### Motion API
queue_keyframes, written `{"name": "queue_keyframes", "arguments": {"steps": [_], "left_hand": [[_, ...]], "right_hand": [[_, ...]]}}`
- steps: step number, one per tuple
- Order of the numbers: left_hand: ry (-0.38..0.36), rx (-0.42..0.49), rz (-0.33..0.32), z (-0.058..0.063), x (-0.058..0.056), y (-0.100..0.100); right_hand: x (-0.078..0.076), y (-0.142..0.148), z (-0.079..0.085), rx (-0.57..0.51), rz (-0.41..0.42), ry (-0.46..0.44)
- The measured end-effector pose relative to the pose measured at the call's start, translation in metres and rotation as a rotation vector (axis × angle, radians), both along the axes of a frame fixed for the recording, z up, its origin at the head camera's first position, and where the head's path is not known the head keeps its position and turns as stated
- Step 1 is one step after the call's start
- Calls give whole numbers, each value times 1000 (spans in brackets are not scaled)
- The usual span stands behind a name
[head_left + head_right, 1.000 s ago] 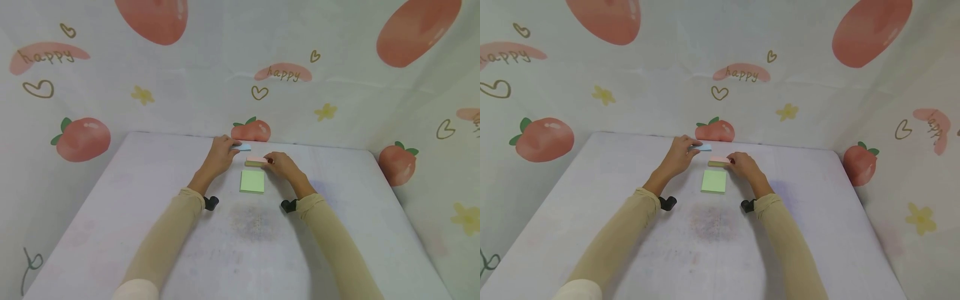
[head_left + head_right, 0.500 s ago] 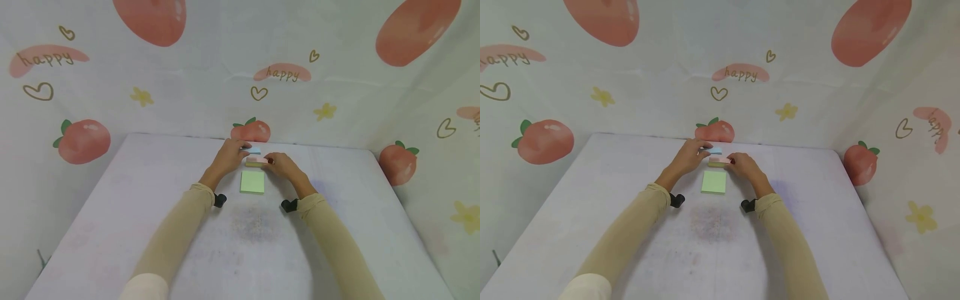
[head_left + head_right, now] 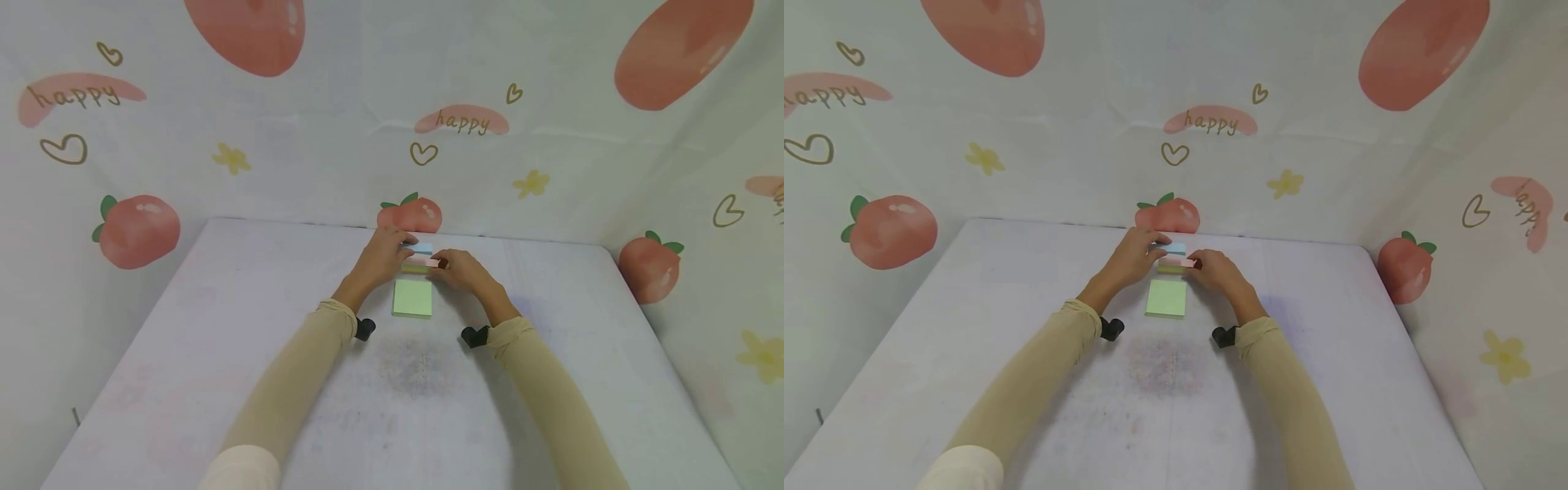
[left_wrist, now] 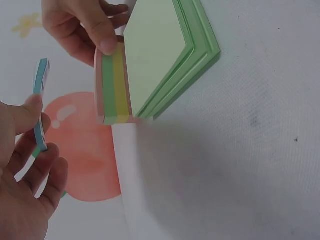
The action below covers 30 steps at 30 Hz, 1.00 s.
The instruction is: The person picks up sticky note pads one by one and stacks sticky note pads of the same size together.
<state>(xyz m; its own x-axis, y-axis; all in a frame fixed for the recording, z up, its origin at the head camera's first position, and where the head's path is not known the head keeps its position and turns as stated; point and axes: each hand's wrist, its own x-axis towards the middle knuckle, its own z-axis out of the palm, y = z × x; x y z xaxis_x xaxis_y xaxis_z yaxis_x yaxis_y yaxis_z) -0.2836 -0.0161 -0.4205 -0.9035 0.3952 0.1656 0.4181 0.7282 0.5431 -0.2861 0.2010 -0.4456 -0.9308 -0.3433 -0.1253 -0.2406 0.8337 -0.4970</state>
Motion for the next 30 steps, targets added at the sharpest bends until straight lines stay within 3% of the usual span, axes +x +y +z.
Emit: {"name": "queue_keyframes", "arguments": {"steps": [8, 15, 22, 30], "left_hand": [[-7, -9, 11, -2, -1, 2], [-6, -33, 20, -5, -2, 4], [-38, -36, 20, -8, -1, 5], [-98, 8, 25, -9, -1, 4]], "right_hand": [[-1, 5, 9, -86, -46, 10], [2, 1, 13, -196, -19, 99], [4, -1, 15, -211, 27, 170], [4, -2, 18, -212, 6, 183]]}}
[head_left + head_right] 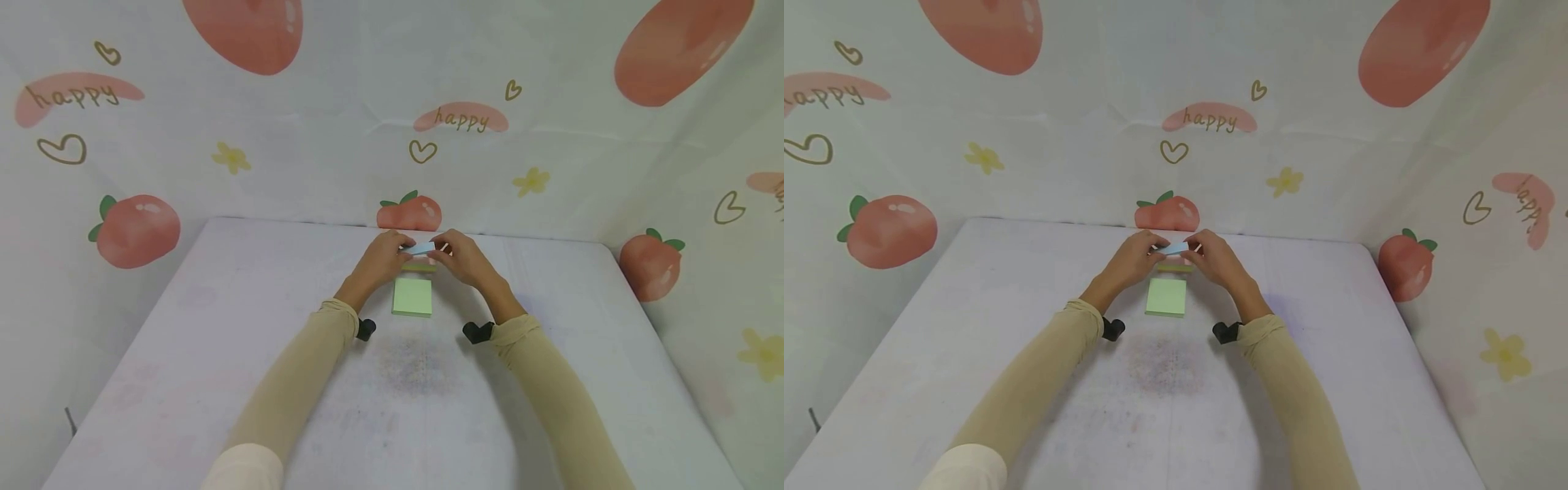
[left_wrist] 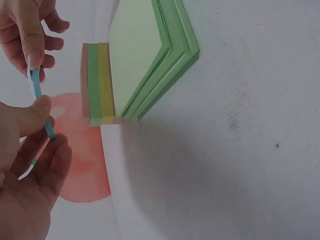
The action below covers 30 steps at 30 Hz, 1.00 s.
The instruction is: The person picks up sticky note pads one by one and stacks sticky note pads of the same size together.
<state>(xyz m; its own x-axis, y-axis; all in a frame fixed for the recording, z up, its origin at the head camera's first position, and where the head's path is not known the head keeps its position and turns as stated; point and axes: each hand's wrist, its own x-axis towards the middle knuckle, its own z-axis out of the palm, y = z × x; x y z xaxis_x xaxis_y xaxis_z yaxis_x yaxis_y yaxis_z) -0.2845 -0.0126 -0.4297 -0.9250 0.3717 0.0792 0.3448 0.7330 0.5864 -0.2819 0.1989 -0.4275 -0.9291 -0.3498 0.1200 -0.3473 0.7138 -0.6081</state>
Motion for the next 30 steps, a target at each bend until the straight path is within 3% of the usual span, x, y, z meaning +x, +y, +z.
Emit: {"name": "queue_keyframes", "arguments": {"steps": [9, 12, 25, 30], "left_hand": [[-121, 220, 61, -5, -1, -3], [-141, 256, 74, -4, -1, -4], [-86, 133, 29, -2, -1, -3], [-59, 111, 40, -5, -1, -2]], "right_hand": [[1, 0, -3, -24, 2, -30], [0, -1, -5, -32, 9, -34], [2, -1, -6, -65, -7, -40], [2, -4, -7, -75, -2, -27]]}}
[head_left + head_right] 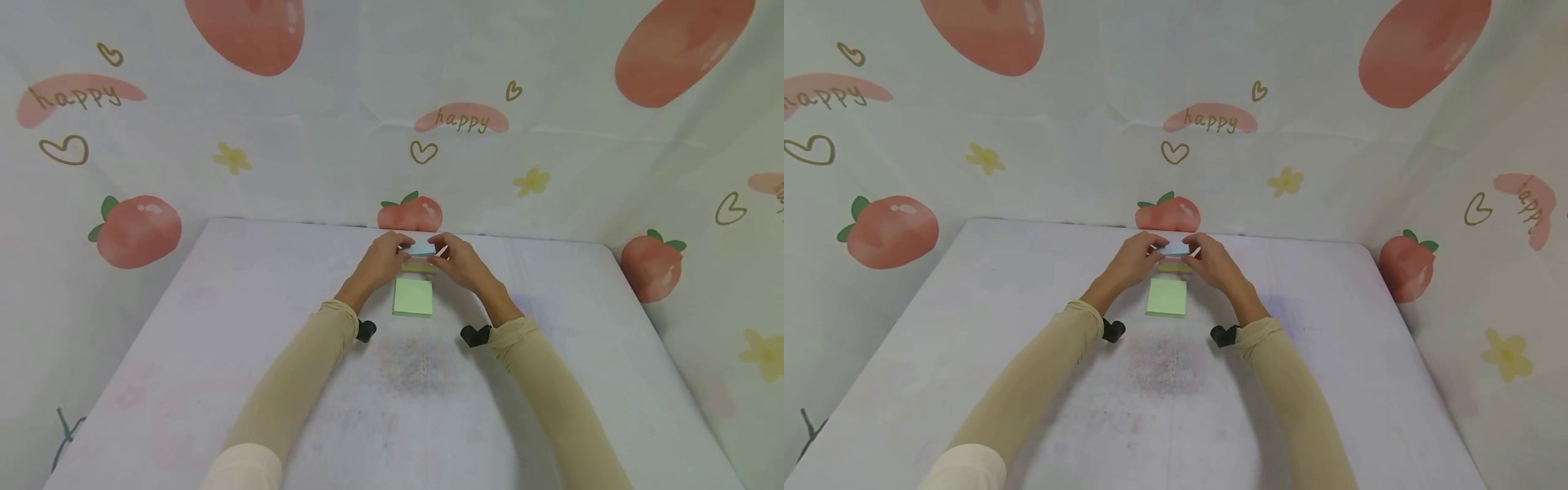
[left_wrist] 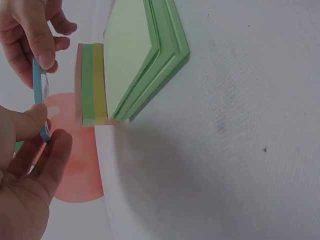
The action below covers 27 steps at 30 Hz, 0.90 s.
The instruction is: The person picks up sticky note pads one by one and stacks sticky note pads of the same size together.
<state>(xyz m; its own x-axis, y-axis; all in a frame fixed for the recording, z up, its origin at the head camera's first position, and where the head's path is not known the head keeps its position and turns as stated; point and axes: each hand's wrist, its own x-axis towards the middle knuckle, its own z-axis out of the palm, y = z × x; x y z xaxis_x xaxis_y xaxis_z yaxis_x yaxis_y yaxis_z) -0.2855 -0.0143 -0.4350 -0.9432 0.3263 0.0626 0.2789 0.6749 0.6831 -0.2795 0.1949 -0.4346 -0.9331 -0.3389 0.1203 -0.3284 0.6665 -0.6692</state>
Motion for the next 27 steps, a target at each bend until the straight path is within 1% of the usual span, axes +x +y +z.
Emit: {"name": "queue_keyframes", "arguments": {"steps": [4, 10, 14, 17, 27], "left_hand": [[23, 16, 6, -1, 0, 0], [52, 51, 13, -4, -1, -1], [28, 72, 14, -8, -2, -1], [10, 69, 19, -11, -2, -1], [-20, 111, 19, -15, -2, -1]], "right_hand": [[0, -1, -2, 7, 1, 20], [-3, 0, -5, 44, -14, 22], [-5, 0, -7, 99, -27, 15], [-6, 0, -8, 134, -33, 5], [-8, 2, -10, 180, -29, -34]]}}
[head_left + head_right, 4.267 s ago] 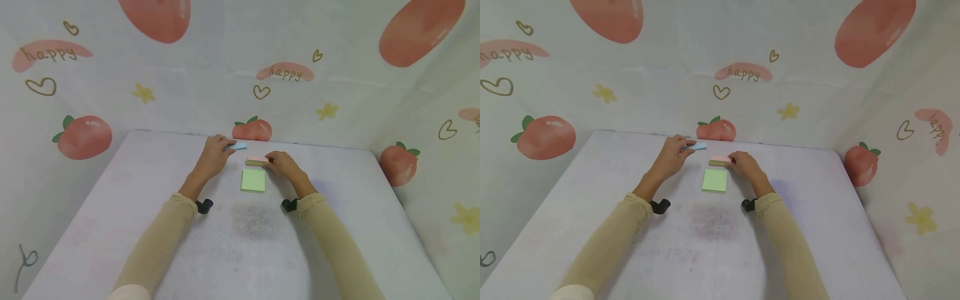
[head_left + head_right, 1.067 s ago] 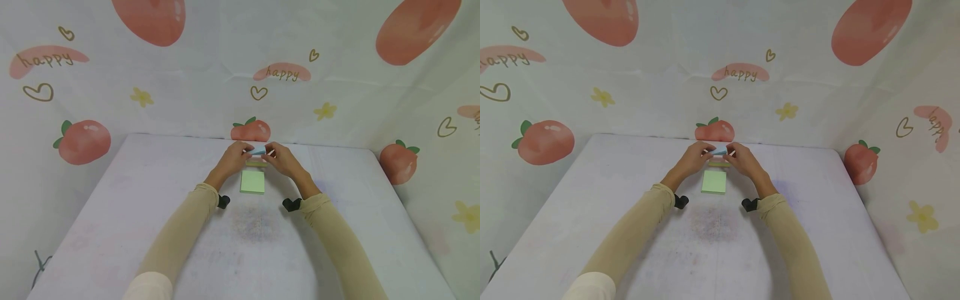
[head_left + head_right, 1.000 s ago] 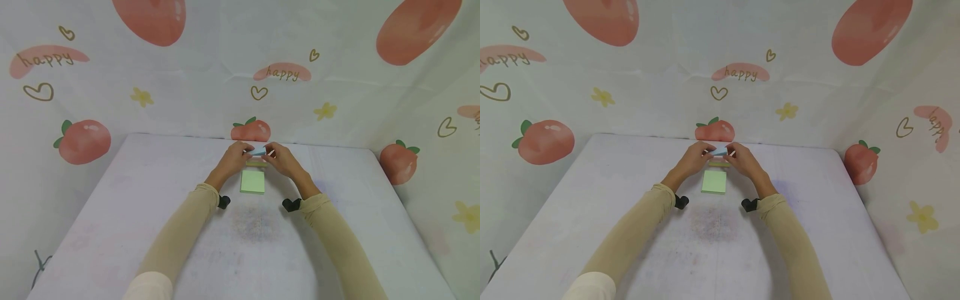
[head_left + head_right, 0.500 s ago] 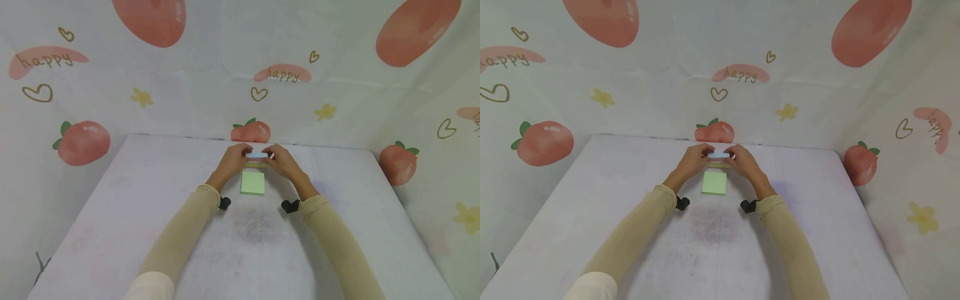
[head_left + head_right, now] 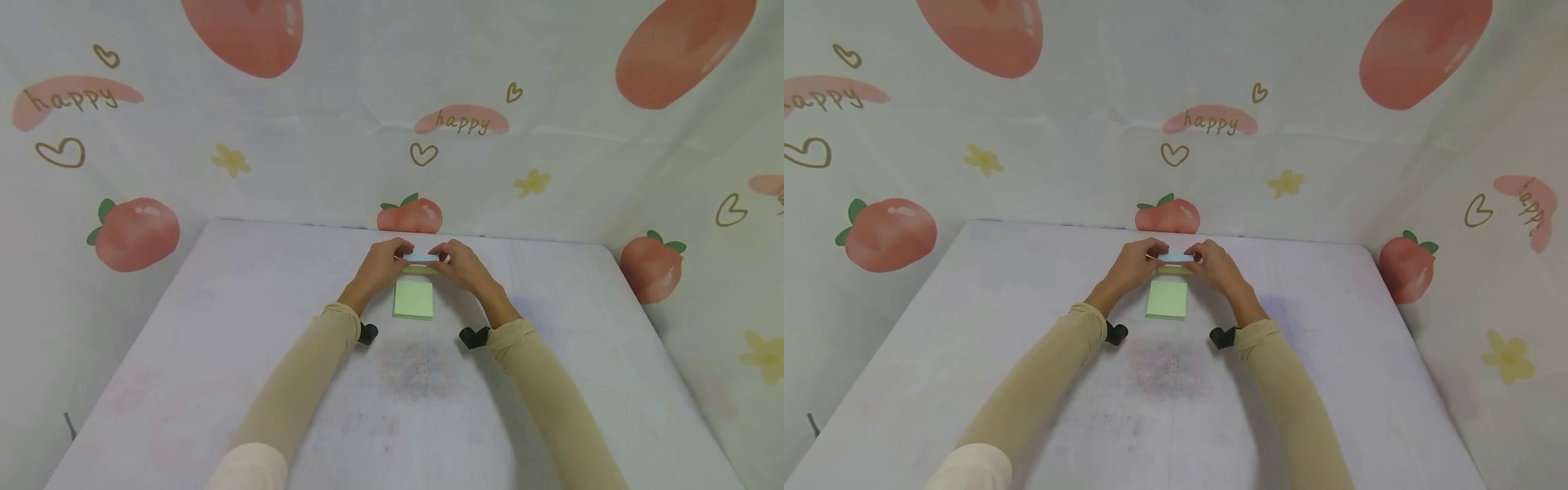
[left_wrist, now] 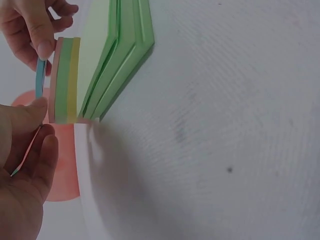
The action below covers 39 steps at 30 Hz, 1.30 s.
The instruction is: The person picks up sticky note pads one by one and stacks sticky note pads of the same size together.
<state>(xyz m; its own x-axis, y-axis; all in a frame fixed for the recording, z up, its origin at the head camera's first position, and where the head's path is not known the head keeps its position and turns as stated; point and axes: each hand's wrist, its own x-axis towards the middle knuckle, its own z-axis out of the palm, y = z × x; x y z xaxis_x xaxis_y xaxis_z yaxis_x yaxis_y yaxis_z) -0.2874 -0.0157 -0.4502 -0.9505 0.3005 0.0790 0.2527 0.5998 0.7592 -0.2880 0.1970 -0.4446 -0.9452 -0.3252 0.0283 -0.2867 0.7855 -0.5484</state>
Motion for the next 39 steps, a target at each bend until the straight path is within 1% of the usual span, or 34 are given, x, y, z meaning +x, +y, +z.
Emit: {"name": "queue_keyframes", "arguments": {"steps": [9, 15, 20, 26, 29, 35, 39], "left_hand": [[7, -11, -11, -6, 0, -1], [1, -15, -26, -6, -1, -1], [-10, -11, -22, -6, -1, -1], [-47, 2, -16, -6, 1, -3], [-52, 12, -18, -5, 1, -4], [-57, -1, -20, -5, -1, -5], [-67, -2, -25, -5, -2, -4]], "right_hand": [[2, 2, -3, -1, -14, -17], [4, 3, -2, -8, -24, -31], [4, 2, -1, -3, -15, -34], [4, 0, -1, 42, -11, -35], [4, -1, 0, 75, -2, -22], [5, -2, 3, 158, 11, 5], [5, -1, 3, 181, 8, 10]]}}
